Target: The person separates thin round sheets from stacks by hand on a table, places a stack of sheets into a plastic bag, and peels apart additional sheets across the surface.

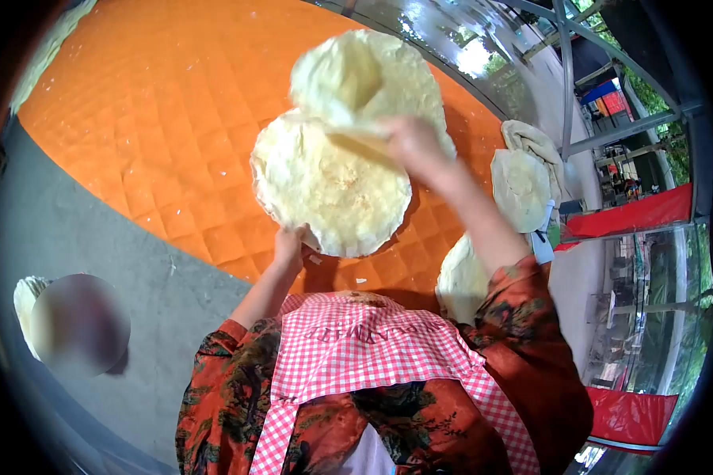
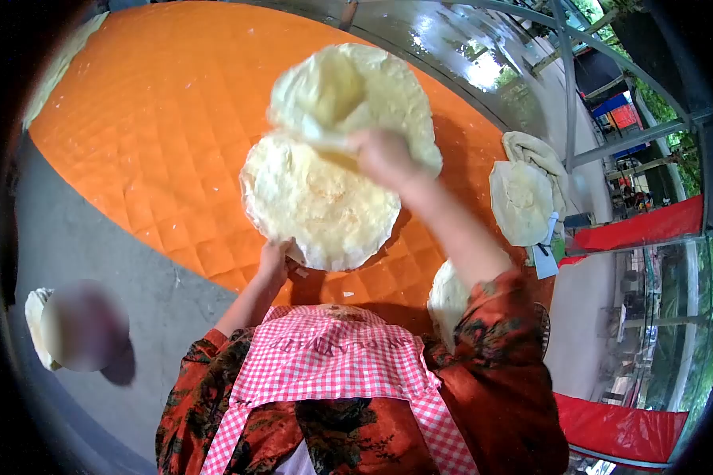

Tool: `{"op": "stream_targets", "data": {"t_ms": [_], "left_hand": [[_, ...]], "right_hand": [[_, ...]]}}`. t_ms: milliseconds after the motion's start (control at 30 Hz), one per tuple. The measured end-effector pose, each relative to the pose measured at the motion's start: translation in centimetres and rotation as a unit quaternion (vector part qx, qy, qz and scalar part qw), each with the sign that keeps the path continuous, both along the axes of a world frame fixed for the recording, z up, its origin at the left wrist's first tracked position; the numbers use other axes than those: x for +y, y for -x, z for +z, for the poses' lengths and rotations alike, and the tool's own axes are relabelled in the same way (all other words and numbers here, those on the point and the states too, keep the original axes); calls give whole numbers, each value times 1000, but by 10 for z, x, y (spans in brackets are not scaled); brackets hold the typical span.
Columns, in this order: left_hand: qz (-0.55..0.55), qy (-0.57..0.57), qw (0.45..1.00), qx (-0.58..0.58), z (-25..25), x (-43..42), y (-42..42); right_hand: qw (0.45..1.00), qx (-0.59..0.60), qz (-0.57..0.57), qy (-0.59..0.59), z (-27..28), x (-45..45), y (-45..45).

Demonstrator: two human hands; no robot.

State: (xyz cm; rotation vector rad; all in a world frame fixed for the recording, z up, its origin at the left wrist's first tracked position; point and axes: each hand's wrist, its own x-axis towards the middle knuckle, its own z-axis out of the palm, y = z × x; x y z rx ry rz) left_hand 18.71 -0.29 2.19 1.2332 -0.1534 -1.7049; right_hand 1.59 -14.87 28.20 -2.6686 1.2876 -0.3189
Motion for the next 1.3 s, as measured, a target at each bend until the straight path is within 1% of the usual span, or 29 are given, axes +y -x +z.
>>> {"op": "stream_targets", "data": {"t_ms": [33, 100, 167, 200, 233, 267, 300, 333, 367, 400, 433, 533, 567, 600, 633, 667, 700, 733, 767, 800, 833, 867, 900, 967, 1000, 1033, 1100, 1200, 1300], "left_hand": [[1, 0, 1000, 1, -1, 4, 2], [7, 11, 1000, 1, 1, 0, 2], [1, -1, 1000, -10, 4, 3, 3], [-3, -5, 1000, -16, 6, 2, 3], [-5, -6, 1000, -21, 8, -1, 4], [6, -6, 1000, -28, 8, -2, 6], [17, -7, 999, -34, 6, -2, 8], [30, -7, 999, -39, 6, -3, 9], [25, -1, 999, -38, 7, -4, 9], [20, 3, 999, -37, 8, -3, 8], [16, 7, 999, -35, 8, -3, 8], [14, 31, 999, -18, -3, -2, 6], [16, 36, 999, -12, -3, -2, 6], [7, 36, 999, -2, -1, -2, 5], [-5, 34, 999, 6, 2, -1, 2], [-16, 31, 999, 15, 3, 1, -1], [-15, 25, 999, 16, 1, 3, -1], [-13, 24, 999, 18, 0, 3, -1], [-10, 24, 999, 20, 0, 1, -1], [-16, 33, 999, 30, -3, 0, -2], [-23, 40, 998, 38, -7, 1, -3], [-34, 46, 997, 45, -9, 3, -5], [-41, 47, 997, 50, -6, 4, -6], [-49, 49, 996, 63, 0, 4, -8], [-47, 69, 993, 84, -27, 5, -8], [-44, 60, 995, 73, -20, 9, -6], [-29, 54, 997, 52, -5, 6, -3], [-95, 50, 993, 44, -2, 6, -10], [-7, 82, 968, 236, -8, 15, -14]], "right_hand": [[1000, -14, 23, -11, -46, 6, 6], [987, 83, -34, -136, -97, 0, 4], [953, -139, -110, -245, -126, -60, 20], [964, 22, -97, -245, -47, -68, 15], [956, -90, -102, -261, -39, -116, 36], [968, -129, -99, -193, 5, -129, 39], [983, -41, -97, -151, 66, -136, 37], [992, -62, -67, -86, 78, -193, 63], [998, 40, -51, 19, 131, -186, 56], [997, 45, -59, 35, 169, -177, 51], [995, 49, -66, 51, 190, -169, 47], [999, 4, -8, 45, 184, -150, 45], [996, -19, -49, 75, 167, -105, 28], [984, -78, 3, 160, 125, -98, 30], [991, -51, -35, 116, 92, -82, 33], [992, -47, 1, 120, 50, -64, 39], [997, -51, -41, 39, 36, -10, 12], [992, -115, -21, -40, -28, 0, 17], [999, -31, -36, -19, -69, 28, 7], [999, 7, -36, -34, -127, 50, 4], [995, 18, -43, -86, -158, 77, -6], [998, 44, -2, -34, -193, 95, -6], [997, 69, 40, 17, -199, 106, -12], [994, 55, -6, -99, -202, 92, -8], [985, 47, -32, -161, -192, 88, -7], [996, 32, 12, -77, -181, 83, -2], [998, 60, 22, -12, -165, 91, -7], [990, 136, 47, -9, -191, 114, -17], [994, 110, 19, -13, -208, 125, -21]]}}
